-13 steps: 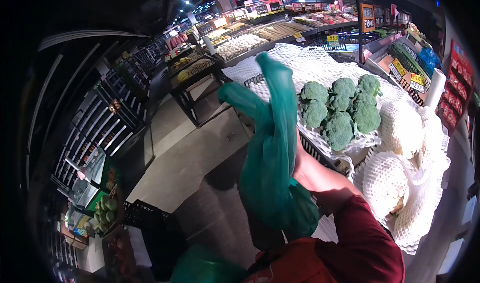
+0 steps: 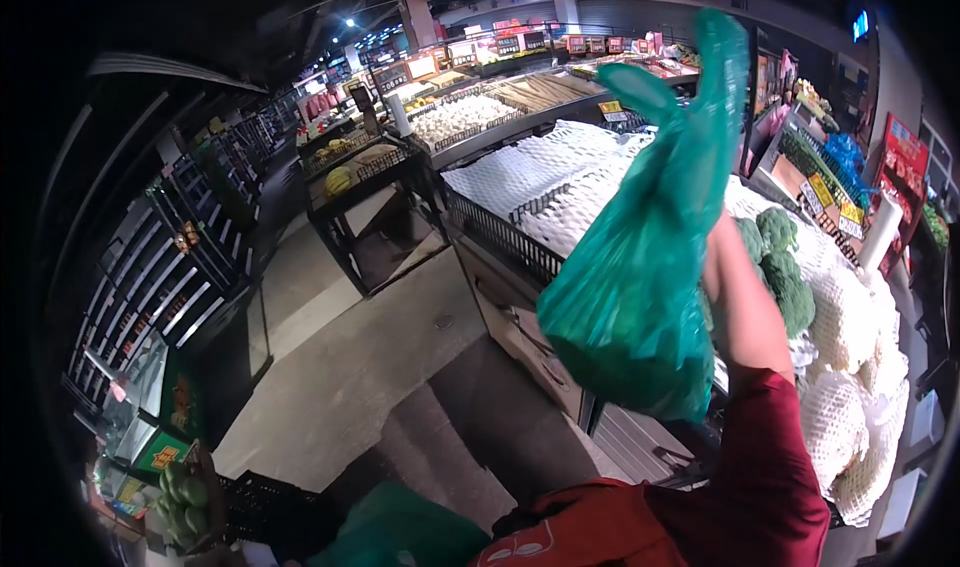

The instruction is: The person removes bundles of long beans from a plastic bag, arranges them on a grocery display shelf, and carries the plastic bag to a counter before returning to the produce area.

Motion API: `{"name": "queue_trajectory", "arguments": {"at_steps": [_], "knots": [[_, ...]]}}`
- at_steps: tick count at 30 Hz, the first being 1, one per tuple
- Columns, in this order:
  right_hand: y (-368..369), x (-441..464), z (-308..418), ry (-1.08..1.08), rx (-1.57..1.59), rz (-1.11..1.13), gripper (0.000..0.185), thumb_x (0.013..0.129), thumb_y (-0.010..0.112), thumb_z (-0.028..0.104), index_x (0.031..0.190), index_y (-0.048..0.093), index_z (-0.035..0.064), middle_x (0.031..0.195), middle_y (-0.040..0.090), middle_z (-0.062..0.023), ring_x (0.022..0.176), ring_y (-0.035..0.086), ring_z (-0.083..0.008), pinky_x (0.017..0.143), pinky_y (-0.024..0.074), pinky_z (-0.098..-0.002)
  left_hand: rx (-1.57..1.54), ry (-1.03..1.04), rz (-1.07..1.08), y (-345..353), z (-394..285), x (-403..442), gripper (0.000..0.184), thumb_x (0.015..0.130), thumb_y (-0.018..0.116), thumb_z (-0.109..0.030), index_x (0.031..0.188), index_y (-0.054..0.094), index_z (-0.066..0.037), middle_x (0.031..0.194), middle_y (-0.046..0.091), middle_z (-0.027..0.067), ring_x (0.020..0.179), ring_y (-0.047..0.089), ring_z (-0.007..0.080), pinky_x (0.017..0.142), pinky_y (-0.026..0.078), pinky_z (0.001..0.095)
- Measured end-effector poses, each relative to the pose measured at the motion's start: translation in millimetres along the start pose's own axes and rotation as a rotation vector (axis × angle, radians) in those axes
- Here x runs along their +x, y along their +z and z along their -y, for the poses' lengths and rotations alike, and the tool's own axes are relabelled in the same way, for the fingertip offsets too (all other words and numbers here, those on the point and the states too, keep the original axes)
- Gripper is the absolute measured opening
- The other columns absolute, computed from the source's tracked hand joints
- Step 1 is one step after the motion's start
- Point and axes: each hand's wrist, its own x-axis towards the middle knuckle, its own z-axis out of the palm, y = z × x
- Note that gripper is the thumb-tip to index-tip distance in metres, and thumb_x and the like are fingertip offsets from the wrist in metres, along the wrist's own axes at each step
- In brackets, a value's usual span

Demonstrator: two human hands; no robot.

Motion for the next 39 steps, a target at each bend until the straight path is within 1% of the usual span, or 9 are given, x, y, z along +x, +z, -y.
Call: {"name": "queue_trajectory", "arguments": {"at_steps": [4,7,9,16,18,29,33,36,39], "knots": [[-15.7,87.2,-0.4,-0.162,-0.112,-0.096,0.023,0.093,0.046,0.019,0.110,0.055,0.0057,0.078,0.056,-0.0025,0.065,0.055,-0.0123,0.054,0.0456,-0.0258,-0.664,-0.328,0.111,53.2,67.7,46.9,0.036,0.098,0.038,-0.034,0.102,0.062,-0.007,0.070,0.043,0.0010,0.059,0.039,0.0140,0.059,0.033,0.0266],[-32.1,138.6,-4.5,-0.246,-0.188,-0.173,0.023,0.092,0.047,0.019,0.110,0.055,0.0057,0.080,0.056,-0.0027,0.066,0.055,-0.0130,0.055,0.0460,-0.0262,-0.301,-0.356,-0.220,143.6,55.9,84.9,0.035,0.098,0.038,-0.031,0.103,0.058,-0.003,0.069,0.034,-0.0010,0.057,0.032,0.0123,0.055,0.029,0.0261],[-49.0,167.7,-12.0,-0.295,-0.230,-0.220,0.023,0.092,0.048,0.018,0.110,0.055,0.0057,0.080,0.056,-0.0029,0.067,0.055,-0.0134,0.056,0.0462,-0.0264,-0.117,-0.159,-0.027,165.7,76.4,107.8,0.031,0.099,0.036,-0.026,0.099,0.055,-0.001,0.067,0.028,-0.0020,0.055,0.028,0.0117,0.054,0.028,0.0258],[-146.4,242.9,-58.8,-0.357,-0.301,-0.374,0.024,0.091,0.049,0.017,0.111,0.054,0.0057,0.083,0.057,-0.0036,0.070,0.056,-0.0149,0.059,0.0469,-0.0273,-0.539,-0.294,0.027,280.2,132.2,154.8,0.019,0.094,0.045,-0.014,0.082,0.058,-0.008,0.063,0.047,-0.0004,0.047,0.032,0.0063,0.048,0.032,0.0218],[-180.0,254.2,-77.0,-0.351,-0.321,-0.434,0.024,0.090,0.049,0.017,0.111,0.054,0.0057,0.084,0.057,-0.0038,0.070,0.056,-0.0153,0.060,0.0471,-0.0275,0.608,0.281,0.048,291.8,164.3,172.3,0.018,0.092,0.048,-0.015,0.085,0.061,-0.005,0.063,0.049,-0.0016,0.047,0.038,0.0097,0.049,0.036,0.0243],[-292.9,156.5,-103.9,-0.486,-1.310,-0.583,0.017,0.089,0.051,0.016,0.101,0.057,0.0062,0.087,0.060,-0.0043,0.074,0.057,-0.0160,0.065,0.0492,-0.0288,-0.237,-0.114,0.293,543.3,264.1,225.3,0.019,0.095,0.043,-0.017,0.101,0.053,-0.003,0.067,0.047,-0.0015,0.053,0.041,0.0093,0.053,0.039,0.0241],[-242.3,135.9,-101.1,-0.230,-0.489,-0.780,0.022,0.092,0.050,0.026,0.102,0.057,0.0076,0.084,0.059,-0.0030,0.072,0.057,-0.0155,0.063,0.0496,-0.0308,-0.356,-0.184,0.426,620.6,301.9,247.0,0.022,0.096,0.041,-0.018,0.106,0.050,-0.002,0.068,0.046,-0.0015,0.055,0.042,0.0092,0.055,0.040,0.0240],[-278.9,71.3,-68.7,-0.186,-0.788,-0.773,0.041,0.092,0.048,0.039,0.117,0.052,0.0069,0.111,0.057,-0.0077,0.102,0.053,-0.0169,0.084,0.0427,-0.0297,-0.438,-0.227,0.526,675.3,324.8,268.4,0.024,0.096,0.040,-0.019,0.111,0.048,-0.001,0.069,0.045,-0.0015,0.056,0.042,0.0091,0.056,0.040,0.0239],[-156.6,49.4,-111.3,-0.634,-0.974,-1.237,0.049,0.089,0.055,0.031,0.131,0.044,0.0070,0.127,0.048,-0.0090,0.121,0.043,-0.0235,0.099,0.0310,-0.0419,-0.514,-0.287,0.629,730.2,341.1,288.3,0.027,0.097,0.038,-0.020,0.115,0.046,-0.001,0.070,0.044,-0.0015,0.058,0.043,0.0090,0.057,0.041,0.0238]]}}
